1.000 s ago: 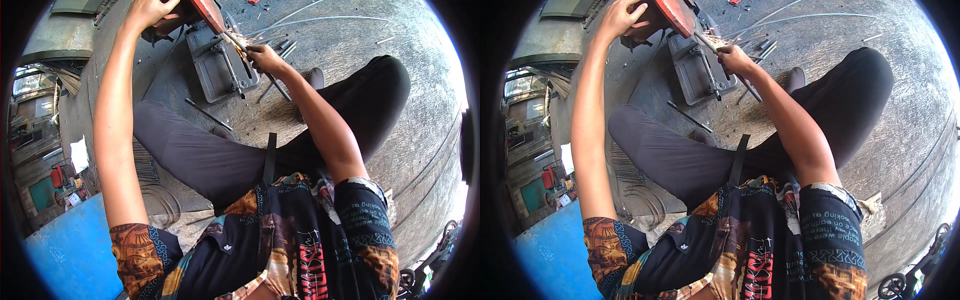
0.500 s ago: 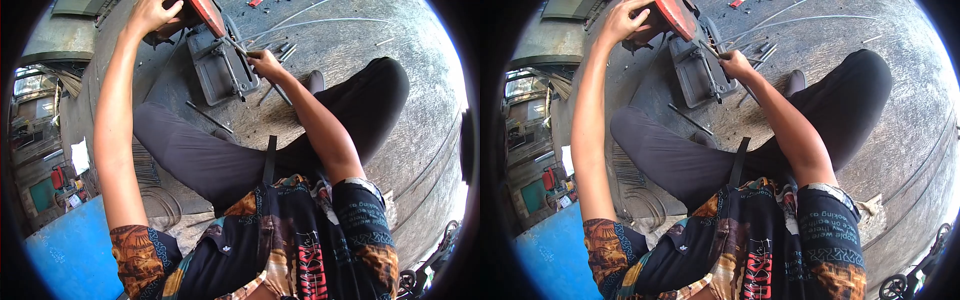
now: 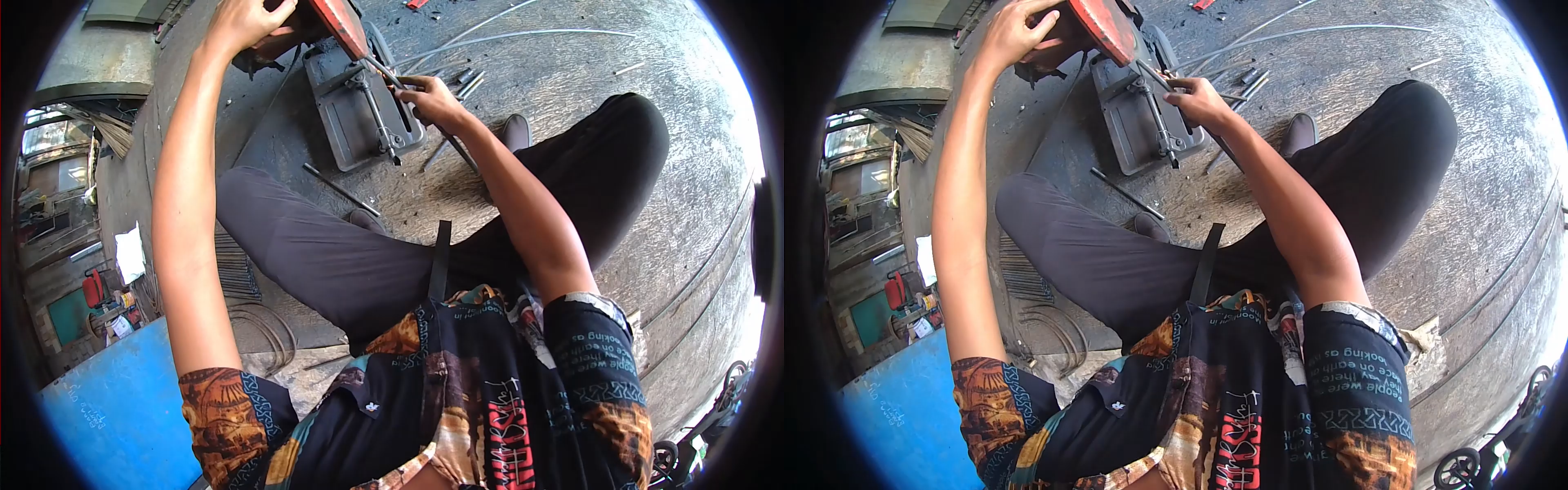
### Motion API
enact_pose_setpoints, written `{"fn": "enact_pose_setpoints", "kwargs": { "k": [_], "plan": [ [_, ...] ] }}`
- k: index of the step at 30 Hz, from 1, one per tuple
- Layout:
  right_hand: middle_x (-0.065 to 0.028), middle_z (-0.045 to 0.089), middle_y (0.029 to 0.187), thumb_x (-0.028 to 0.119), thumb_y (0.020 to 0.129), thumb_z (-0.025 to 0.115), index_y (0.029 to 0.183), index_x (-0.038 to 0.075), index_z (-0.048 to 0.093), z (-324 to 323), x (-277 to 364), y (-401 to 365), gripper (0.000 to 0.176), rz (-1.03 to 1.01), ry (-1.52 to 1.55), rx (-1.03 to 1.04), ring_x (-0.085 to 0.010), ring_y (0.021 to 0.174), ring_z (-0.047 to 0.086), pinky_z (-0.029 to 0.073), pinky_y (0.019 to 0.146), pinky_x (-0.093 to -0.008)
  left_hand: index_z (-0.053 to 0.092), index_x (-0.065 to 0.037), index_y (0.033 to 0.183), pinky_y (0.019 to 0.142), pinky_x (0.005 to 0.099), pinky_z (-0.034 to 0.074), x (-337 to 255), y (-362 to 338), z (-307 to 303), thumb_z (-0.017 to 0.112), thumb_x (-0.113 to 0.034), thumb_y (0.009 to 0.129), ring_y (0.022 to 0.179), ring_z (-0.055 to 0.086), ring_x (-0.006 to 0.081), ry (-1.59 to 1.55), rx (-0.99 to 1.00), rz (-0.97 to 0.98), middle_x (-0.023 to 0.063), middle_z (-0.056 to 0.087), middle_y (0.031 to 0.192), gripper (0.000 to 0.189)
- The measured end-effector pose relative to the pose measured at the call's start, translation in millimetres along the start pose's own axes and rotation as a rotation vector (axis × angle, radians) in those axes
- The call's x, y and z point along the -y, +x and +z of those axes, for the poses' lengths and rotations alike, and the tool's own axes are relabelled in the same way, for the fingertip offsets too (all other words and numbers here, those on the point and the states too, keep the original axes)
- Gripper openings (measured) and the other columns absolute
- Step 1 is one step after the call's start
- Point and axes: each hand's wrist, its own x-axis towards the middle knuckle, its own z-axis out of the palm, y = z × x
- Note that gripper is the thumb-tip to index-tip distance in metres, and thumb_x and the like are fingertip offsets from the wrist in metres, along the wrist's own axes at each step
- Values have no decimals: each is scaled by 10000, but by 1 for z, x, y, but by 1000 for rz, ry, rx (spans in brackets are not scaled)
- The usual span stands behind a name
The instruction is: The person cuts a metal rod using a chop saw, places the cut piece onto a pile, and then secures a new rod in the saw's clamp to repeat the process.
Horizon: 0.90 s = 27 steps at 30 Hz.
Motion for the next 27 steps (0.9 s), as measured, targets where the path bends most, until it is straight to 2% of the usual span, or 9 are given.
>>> {"fn": "enact_pose_setpoints", "kwargs": {
  "k": [3,9,11,13,17,19,21,25,27],
  "plan": [
    [35,472,573,162,873,636,1270,24,581,0,-6,1,423,-65,-187,-37,-69,473,434,349,414,-267,691,-76,1117,1007,454,406,-2,-1,-1,600,-238,790,1123,587,331,21,-14,-3,121,614,1259,376],
    [6,537,647,191,930,555,1188,-7,616,2,5,-4,330,61,-11,29,-89,489,479,416,431,-266,693,-72,1113,1022,454,397,1,1,1,600,-232,791,1127,589,325,-19,-2,24,123,619,1251,371],
    [-6,563,679,199,948,525,1201,3,600,3,-4,1,328,47,-79,47,-95,496,495,436,434,-267,692,-68,1111,1033,458,389,-3,-1,0,602,-230,787,1128,588,323,-2,-21,6,121,621,1248,374],
    [-8,557,678,187,959,512,1237,30,581,7,-11,2,328,10,-167,-60,-88,506,498,423,426,-257,692,-66,1111,1038,459,384,-6,-2,-2,600,-230,787,1128,588,324,2,-16,-14,120,621,1248,374],
    [-12,550,660,203,965,507,1304,53,533,-1,7,-4,371,66,175,72,-92,490,483,393,413,-260,690,-66,1114,1039,459,385,1,0,0,596,-229,787,1128,588,321,14,-15,10,116,621,1248,377],
    [-29,562,684,206,975,489,1309,60,506,0,8,-4,364,52,137,91,-99,476,464,381,408,-257,691,-64,1112,1034,458,390,-1,0,2,595,-227,788,1127,589,321,16,-24,4,118,620,1249,376],
    [-53,581,724,198,985,465,1283,75,481,9,6,-7,322,52,-73,-2,-102,469,451,373,405,-249,691,-61,1109,1030,458,395,-1,0,1,593,-224,788,1125,589,321,29,-30,-6,119,619,1249,374],
    [-84,592,742,202,986,462,1253,122,458,8,11,-11,279,74,77,76,-103,453,439,352,374,-258,695,-57,1098,1016,452,406,4,0,1,593,-220,792,1120,589,324,-4,-19,22,118,618,1251,361],
    [-45,555,717,154,934,577,1240,124,487,2,23,-13,320,78,144,91,-83,458,418,313,365,-255,695,-57,1096,1012,449,410,2,2,2,593,-219,793,1116,591,326,-33,-14,29,118,620,1248,359]
  ]
}}
